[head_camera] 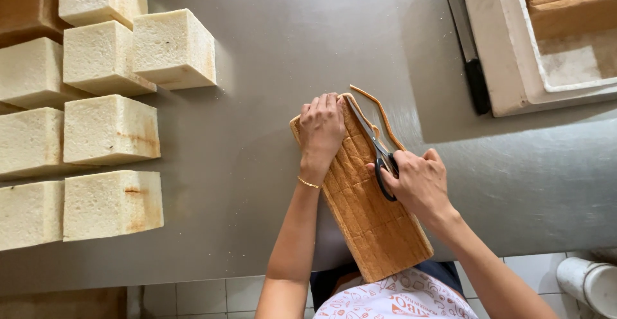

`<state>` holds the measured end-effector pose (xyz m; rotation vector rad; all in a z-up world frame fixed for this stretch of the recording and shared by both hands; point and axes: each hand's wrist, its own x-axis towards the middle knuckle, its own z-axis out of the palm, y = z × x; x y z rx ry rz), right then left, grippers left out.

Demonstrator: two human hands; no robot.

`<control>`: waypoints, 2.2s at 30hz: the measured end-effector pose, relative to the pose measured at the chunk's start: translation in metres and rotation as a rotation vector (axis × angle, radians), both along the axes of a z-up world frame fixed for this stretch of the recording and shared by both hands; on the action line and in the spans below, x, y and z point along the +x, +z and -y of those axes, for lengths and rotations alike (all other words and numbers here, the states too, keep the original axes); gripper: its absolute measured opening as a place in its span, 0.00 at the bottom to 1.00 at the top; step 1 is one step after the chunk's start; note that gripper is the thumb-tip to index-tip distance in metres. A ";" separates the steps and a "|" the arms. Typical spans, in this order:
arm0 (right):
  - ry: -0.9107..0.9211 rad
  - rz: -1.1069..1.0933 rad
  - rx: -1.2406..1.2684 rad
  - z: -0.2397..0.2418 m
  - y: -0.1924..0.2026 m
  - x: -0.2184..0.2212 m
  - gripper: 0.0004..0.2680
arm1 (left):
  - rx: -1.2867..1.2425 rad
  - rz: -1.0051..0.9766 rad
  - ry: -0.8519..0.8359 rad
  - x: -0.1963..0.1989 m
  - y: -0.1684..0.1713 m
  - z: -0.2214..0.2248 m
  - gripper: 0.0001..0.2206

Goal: Trim the crusts off of loaves of sliced bread using a pair of scissors.

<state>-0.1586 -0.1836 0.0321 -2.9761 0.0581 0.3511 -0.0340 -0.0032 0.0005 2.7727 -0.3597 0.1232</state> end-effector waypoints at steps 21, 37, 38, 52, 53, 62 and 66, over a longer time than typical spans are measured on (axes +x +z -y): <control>0.031 0.015 0.034 -0.006 0.004 0.018 0.20 | 0.026 0.089 -0.004 0.001 -0.015 0.000 0.18; 0.097 -0.075 -0.027 -0.009 0.023 0.041 0.21 | 0.014 0.109 -0.029 0.005 -0.030 -0.003 0.17; 0.105 -0.062 -0.034 -0.008 0.024 0.041 0.21 | 0.013 0.105 -0.027 0.006 -0.030 -0.003 0.17; 0.082 -0.026 -0.039 -0.002 0.022 0.042 0.18 | 0.032 0.056 -0.040 0.005 -0.021 -0.004 0.19; 0.085 -0.026 -0.042 0.000 0.016 0.043 0.19 | 0.021 0.025 -0.040 0.005 -0.018 -0.005 0.19; -0.112 -0.266 0.430 0.062 0.021 0.024 0.14 | -0.004 0.026 -0.064 0.011 -0.035 -0.011 0.17; -0.193 -0.577 0.769 0.079 -0.043 -0.009 0.10 | -0.015 -0.063 -0.048 0.013 -0.030 -0.014 0.19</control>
